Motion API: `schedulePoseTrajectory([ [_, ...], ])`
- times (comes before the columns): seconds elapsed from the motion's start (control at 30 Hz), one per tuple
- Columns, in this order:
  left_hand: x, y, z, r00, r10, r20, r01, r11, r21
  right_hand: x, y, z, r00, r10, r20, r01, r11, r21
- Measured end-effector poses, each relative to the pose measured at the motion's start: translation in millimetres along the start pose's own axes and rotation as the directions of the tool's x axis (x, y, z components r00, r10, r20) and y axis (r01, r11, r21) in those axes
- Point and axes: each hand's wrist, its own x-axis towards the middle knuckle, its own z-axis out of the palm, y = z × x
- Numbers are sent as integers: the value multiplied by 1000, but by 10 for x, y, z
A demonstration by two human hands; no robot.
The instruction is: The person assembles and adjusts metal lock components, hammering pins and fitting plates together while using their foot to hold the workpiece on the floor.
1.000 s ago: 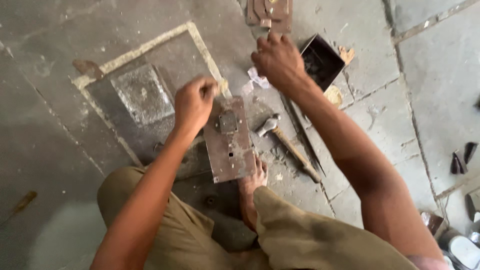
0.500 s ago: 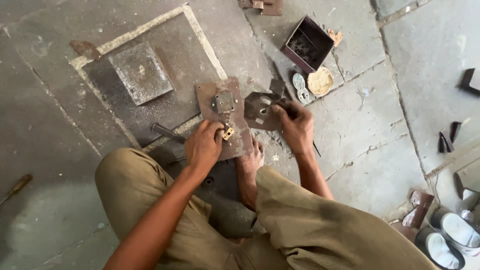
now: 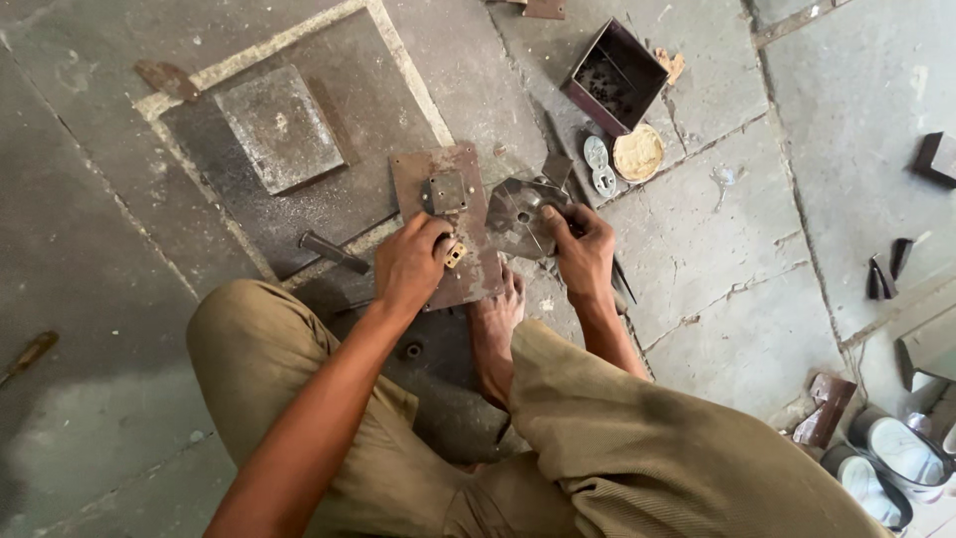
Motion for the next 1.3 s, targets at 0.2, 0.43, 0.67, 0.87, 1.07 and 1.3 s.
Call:
schedulePoseTrajectory([
  [0.2,-29,-10,-97,989,-142,-45,138,987,-81,159,140,-103,987,163,4,-160,962,221],
  [0.43,-22,-64,-238,956,-234,-175,235,972,-18,479,167,-212,977,208,51,-214,967,142],
  [0.67,-37,39,-114,989,-148,-9,147,974,170,-61,548,293,968,60,243,30,936,-350],
  [0.87,-93,5,-34,982,-175,76,161,974,161,-21,655,438,947,113,301,-65,984,-166],
  [1.07,-481,-445,-496,894,-435,-112,448,881,155,-102,100,230,984,-88,157,91,996,-11],
  [1.3,-472,-1004,-510,717,-658,-229,692,712,119,-264,-763,14,768,-638,-57,511,663,-547],
])
